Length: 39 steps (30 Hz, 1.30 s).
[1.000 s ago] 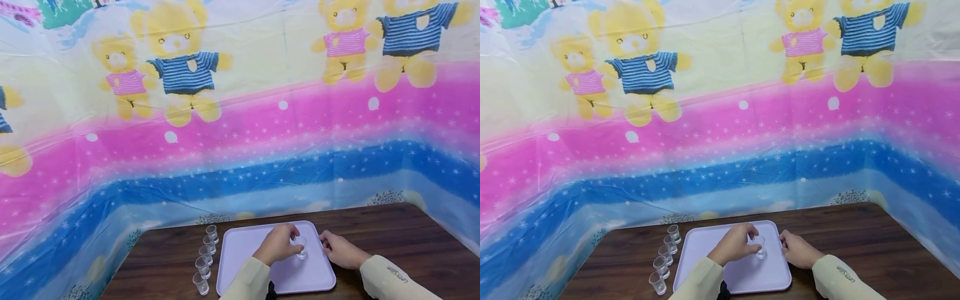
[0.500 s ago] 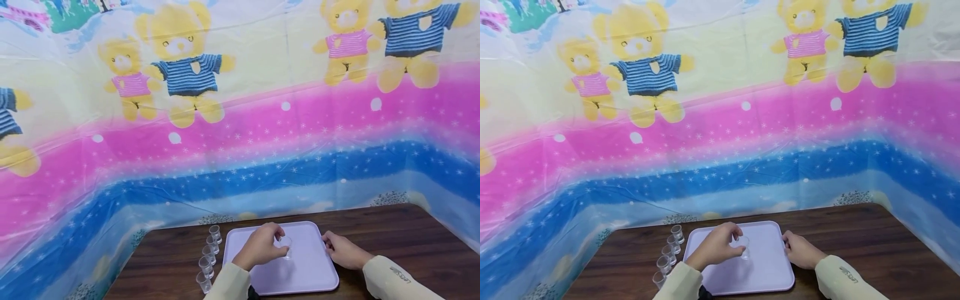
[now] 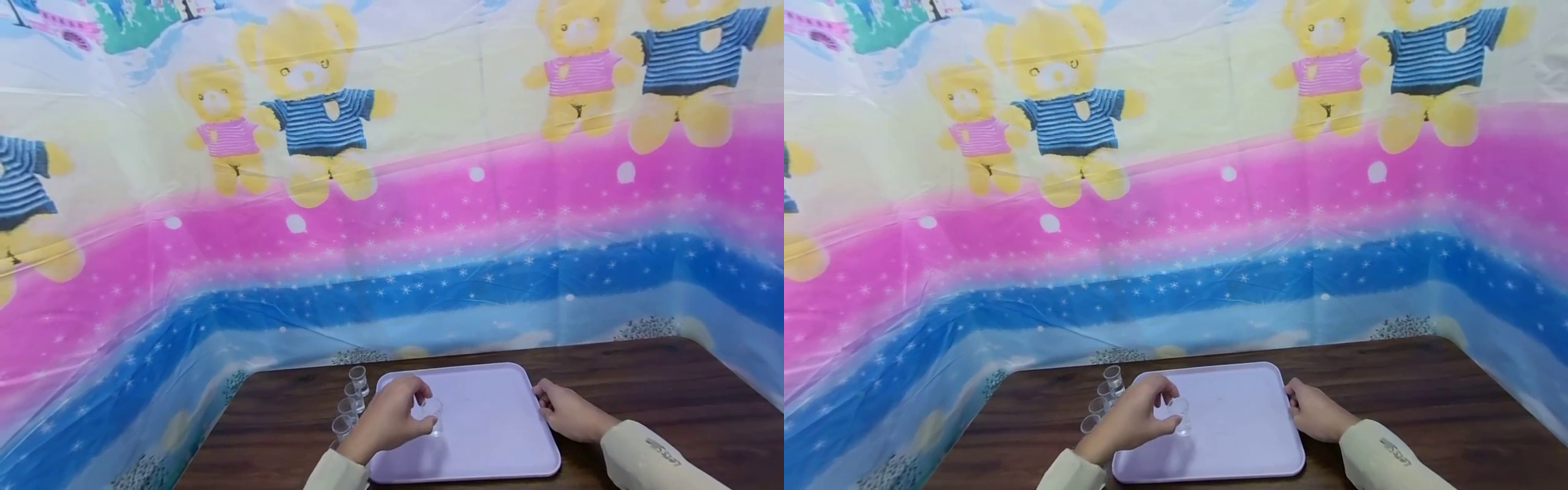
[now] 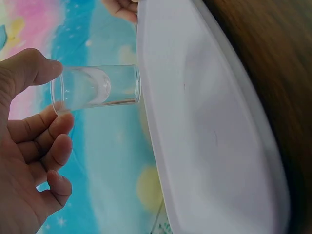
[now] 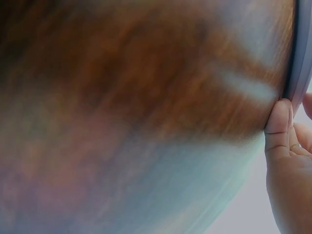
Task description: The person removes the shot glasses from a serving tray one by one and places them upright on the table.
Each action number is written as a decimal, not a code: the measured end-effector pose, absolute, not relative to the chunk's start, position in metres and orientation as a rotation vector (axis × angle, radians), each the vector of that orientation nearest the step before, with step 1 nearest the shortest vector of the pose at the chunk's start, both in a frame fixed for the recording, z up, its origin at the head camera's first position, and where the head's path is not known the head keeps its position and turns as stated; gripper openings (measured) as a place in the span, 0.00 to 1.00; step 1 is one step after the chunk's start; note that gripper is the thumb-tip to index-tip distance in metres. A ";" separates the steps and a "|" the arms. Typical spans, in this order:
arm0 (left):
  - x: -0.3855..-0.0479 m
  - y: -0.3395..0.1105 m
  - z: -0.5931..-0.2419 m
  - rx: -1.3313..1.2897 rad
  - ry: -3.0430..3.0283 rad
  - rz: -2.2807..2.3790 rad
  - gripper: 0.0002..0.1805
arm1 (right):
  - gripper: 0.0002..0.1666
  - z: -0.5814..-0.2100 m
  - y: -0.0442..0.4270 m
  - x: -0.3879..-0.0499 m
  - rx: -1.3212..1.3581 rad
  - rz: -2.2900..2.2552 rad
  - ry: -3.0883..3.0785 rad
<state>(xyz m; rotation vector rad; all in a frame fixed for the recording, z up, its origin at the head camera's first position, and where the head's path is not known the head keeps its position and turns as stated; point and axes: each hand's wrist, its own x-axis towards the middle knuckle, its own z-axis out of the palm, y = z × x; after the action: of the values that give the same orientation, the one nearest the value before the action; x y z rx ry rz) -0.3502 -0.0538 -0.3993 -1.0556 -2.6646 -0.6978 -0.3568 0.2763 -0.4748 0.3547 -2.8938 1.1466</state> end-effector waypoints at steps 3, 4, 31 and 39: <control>-0.342 -0.069 -0.397 -1.026 -2.668 -0.699 0.12 | 0.12 -0.475 0.277 -0.356 0.322 1.160 -2.915; -0.339 -0.075 -0.396 -1.015 -2.669 -0.702 0.12 | 0.12 -0.474 0.277 -0.356 0.308 1.166 -2.922; -0.287 -0.196 -0.422 -0.764 -2.867 -0.811 0.14 | 0.12 -0.471 0.277 -0.354 0.325 1.126 -2.928; -0.287 -0.201 -0.428 -0.701 -2.901 -0.812 0.13 | 0.13 -0.472 0.273 -0.353 0.329 1.110 -2.929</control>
<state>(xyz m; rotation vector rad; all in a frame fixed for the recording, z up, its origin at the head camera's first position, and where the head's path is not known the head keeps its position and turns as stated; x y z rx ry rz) -0.2870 -0.2014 -0.4276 -0.7011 -2.9014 -0.8124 -0.3535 0.2733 -0.4722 0.3291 -2.9286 1.1104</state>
